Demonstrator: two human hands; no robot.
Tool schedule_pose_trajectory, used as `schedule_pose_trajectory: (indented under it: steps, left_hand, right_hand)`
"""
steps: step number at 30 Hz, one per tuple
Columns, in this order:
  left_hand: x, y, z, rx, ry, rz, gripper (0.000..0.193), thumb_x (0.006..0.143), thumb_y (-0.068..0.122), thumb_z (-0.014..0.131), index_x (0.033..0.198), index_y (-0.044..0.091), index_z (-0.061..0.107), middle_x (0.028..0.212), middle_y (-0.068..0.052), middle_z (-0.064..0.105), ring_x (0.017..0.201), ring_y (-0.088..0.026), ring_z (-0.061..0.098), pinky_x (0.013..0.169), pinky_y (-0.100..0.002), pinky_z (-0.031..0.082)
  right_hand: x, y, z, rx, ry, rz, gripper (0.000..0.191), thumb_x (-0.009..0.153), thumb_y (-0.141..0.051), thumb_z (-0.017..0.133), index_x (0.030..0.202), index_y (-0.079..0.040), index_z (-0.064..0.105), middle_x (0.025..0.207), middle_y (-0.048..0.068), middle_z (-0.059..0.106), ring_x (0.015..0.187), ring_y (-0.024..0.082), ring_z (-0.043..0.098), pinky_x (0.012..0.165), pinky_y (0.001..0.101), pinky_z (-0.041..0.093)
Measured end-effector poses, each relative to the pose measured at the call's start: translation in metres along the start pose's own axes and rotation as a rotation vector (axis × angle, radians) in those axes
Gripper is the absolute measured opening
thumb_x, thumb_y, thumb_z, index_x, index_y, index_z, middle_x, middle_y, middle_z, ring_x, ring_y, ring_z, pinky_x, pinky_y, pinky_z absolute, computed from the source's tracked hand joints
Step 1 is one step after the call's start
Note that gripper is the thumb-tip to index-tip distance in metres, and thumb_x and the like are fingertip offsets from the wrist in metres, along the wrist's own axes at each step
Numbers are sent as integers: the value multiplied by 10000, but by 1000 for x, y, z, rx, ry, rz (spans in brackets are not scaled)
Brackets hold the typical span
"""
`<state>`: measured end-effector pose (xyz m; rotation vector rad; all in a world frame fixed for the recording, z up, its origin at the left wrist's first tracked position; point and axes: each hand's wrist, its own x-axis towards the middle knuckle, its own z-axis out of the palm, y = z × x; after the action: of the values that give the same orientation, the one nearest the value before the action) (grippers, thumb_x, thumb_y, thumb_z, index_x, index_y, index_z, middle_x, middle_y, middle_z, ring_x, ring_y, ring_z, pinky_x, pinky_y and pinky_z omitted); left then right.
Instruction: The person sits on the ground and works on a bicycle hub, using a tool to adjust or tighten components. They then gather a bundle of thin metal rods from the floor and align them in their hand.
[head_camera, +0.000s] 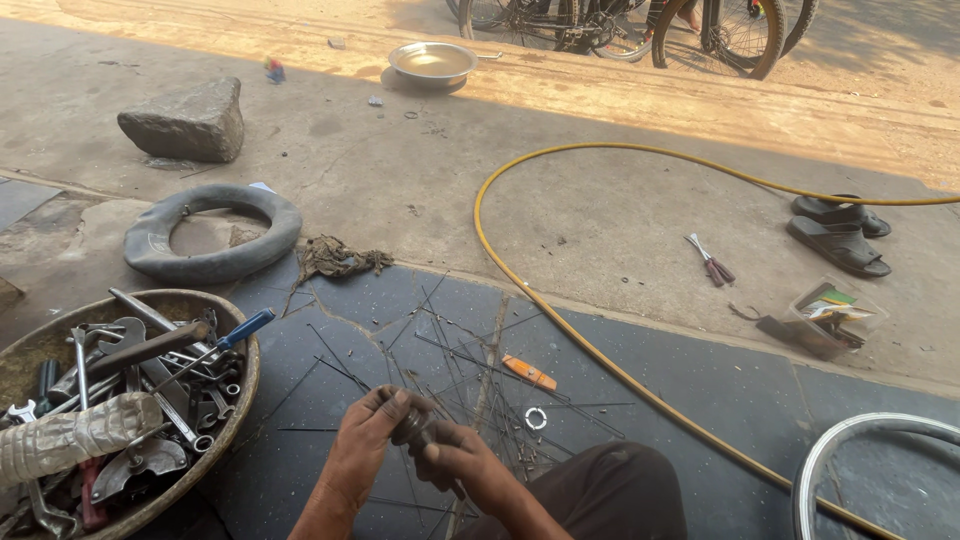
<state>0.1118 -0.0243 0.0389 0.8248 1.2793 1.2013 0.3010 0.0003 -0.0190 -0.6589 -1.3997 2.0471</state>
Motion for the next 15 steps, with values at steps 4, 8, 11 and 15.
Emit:
schedule_pose_trajectory:
  steps: [4, 8, 11, 15]
  left_hand:
    - [-2, 6, -4, -162, 42, 107, 403, 1022, 322, 492, 1010, -3, 729, 973, -137, 752, 922, -204, 713, 913, -383, 590]
    - [-2, 11, -4, -314, 116, 144, 371, 1042, 302, 483, 1019, -19, 668, 1026, -171, 741, 938, -222, 704, 903, -413, 598]
    - [-2, 12, -5, -341, 184, 139, 349, 1046, 300, 478, 1020, -11, 634, 1000, -192, 729, 931, -241, 726, 870, -427, 630]
    - [-1, 12, -7, -410, 220, 137, 323, 1061, 294, 472, 1027, 5, 612, 994, -198, 727, 875, -254, 713, 837, -422, 617]
  right_hand:
    - [1, -10, -4, 68, 71, 2, 730, 843, -517, 729, 1289, 34, 553, 887, 126, 683, 632, 121, 576, 551, 257, 454]
    - [1, -17, -2, 64, 87, 71, 795, 766, -424, 814, 1342, 14, 484, 995, 122, 694, 816, 136, 674, 633, 279, 522]
    - [2, -15, 0, -58, 53, 93, 655, 828, -293, 818, 1326, 33, 545, 1019, 119, 682, 809, 139, 604, 662, 276, 503]
    - [5, -10, 5, -240, 153, 72, 420, 884, -177, 758, 1230, 16, 620, 1024, 88, 693, 884, 140, 658, 756, 294, 554]
